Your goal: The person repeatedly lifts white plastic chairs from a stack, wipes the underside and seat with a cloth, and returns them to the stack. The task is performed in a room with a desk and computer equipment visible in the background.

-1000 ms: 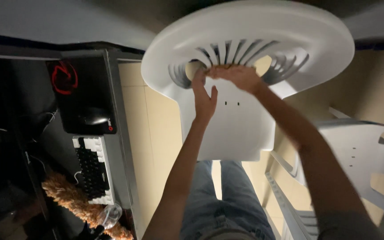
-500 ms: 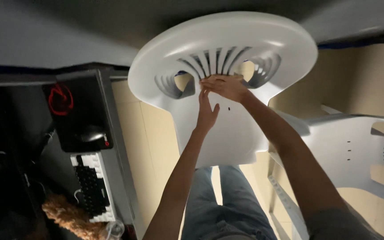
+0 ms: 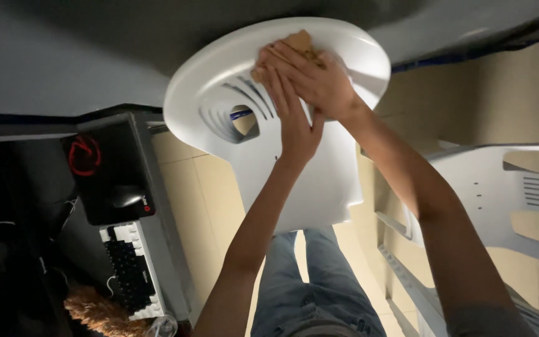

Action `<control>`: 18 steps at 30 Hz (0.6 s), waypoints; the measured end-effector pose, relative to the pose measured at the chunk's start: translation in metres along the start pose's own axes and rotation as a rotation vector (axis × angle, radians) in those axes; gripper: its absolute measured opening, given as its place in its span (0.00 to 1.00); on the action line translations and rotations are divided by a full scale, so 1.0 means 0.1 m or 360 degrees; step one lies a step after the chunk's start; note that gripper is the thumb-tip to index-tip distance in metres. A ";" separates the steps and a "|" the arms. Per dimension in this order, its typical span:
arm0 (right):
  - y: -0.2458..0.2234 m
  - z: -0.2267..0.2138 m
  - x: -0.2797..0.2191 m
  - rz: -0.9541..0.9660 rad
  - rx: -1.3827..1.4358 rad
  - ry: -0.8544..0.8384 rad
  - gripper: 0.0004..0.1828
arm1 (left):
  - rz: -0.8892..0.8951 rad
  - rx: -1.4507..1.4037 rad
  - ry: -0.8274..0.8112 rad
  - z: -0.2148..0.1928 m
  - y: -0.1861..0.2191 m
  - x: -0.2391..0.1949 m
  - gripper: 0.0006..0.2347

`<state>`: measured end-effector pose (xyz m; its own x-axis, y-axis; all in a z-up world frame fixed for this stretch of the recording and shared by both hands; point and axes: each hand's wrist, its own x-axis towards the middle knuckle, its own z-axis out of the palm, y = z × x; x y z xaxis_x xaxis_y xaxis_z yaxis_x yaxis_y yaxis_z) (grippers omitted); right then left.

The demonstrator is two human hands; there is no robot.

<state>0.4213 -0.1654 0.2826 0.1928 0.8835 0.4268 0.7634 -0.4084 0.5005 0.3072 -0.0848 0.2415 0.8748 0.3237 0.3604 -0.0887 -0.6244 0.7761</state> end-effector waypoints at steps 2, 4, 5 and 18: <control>0.09 0.10 -0.11 0.0032 0.0049 -0.0019 0.22 | 0.0019 -0.0096 -0.0058 0.01 0.14 0.07 0.44; 0.14 0.10 -0.21 0.0065 0.0117 -0.0054 0.17 | 0.0016 -0.0191 -0.0129 0.04 0.26 0.12 0.44; 0.16 0.05 -0.27 0.0198 -0.0016 0.0074 0.18 | 0.0051 -0.0161 -0.0155 0.06 0.33 0.15 0.44; -0.07 0.06 -1.56 0.0464 -0.0283 -0.0101 0.24 | 0.0179 -0.0114 -0.0459 0.89 0.14 -0.48 0.42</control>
<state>0.3897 -0.2989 0.2080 0.4292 0.7340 0.5263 0.5524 -0.6744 0.4900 0.3066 -0.1721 0.1891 0.9557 0.0342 0.2923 -0.2168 -0.5899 0.7778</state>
